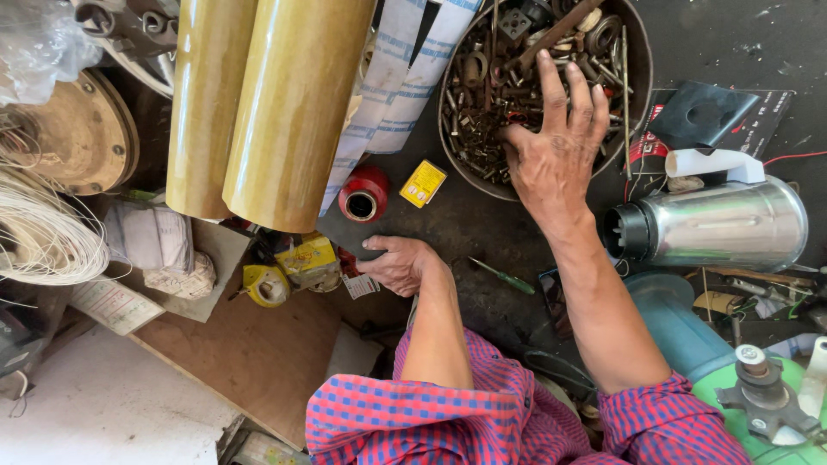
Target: The person works on a green electric motor, using pliers to adjust a metal bracket and a screwdriver to tighten screws. The person repeatedly picks up and places down tools and small parts while manipulating the motor on a cluttered workbench.
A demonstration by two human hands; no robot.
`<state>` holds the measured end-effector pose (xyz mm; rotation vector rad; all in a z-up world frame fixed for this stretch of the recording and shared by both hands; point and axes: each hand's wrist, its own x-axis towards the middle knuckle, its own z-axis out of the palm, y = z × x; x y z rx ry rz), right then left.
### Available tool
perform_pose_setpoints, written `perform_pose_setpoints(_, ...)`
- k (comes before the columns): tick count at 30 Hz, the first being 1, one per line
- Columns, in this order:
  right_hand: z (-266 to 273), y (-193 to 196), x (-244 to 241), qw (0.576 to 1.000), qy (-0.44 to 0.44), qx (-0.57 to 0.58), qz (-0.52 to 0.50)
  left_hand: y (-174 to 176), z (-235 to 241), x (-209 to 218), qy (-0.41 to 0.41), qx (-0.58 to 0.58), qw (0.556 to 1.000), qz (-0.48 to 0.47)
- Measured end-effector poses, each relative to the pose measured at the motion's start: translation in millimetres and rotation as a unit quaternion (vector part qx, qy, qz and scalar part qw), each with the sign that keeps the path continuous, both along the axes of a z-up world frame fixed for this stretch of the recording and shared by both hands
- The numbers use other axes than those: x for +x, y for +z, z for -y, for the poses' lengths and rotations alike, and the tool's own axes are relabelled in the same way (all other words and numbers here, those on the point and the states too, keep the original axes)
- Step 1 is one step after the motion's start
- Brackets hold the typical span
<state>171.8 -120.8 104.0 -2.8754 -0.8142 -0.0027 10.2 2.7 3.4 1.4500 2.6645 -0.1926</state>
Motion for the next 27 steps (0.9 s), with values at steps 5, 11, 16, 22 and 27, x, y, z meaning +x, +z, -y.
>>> perform_pose_setpoints(5, 1, 7, -3, 0.999, -0.015, 0.034, 0.020, 2, -1, 2, 0.003, -0.001, 1.000, -0.006)
perform_pose_setpoints(11, -12, 15, -3, 0.996, 0.022, 0.052, -0.068, 6, -1, 3, 0.004, -0.002, 1.000, 0.003)
perform_pose_setpoints(16, -17, 19, 4, 0.994, 0.035, 0.008, -0.100, 8, -3, 6, 0.017, -0.018, 1.000, 0.002)
perform_pose_setpoints(22, -14, 15, 5, 0.995, 0.033, 0.051, -0.077, 8, -1, 5, -0.007, 0.012, 1.000, 0.012)
perform_pose_setpoints(27, -19, 3, 8, 0.995, 0.043, 0.043, -0.074, 8, 0, 5, -0.007, -0.001, 1.000, 0.012)
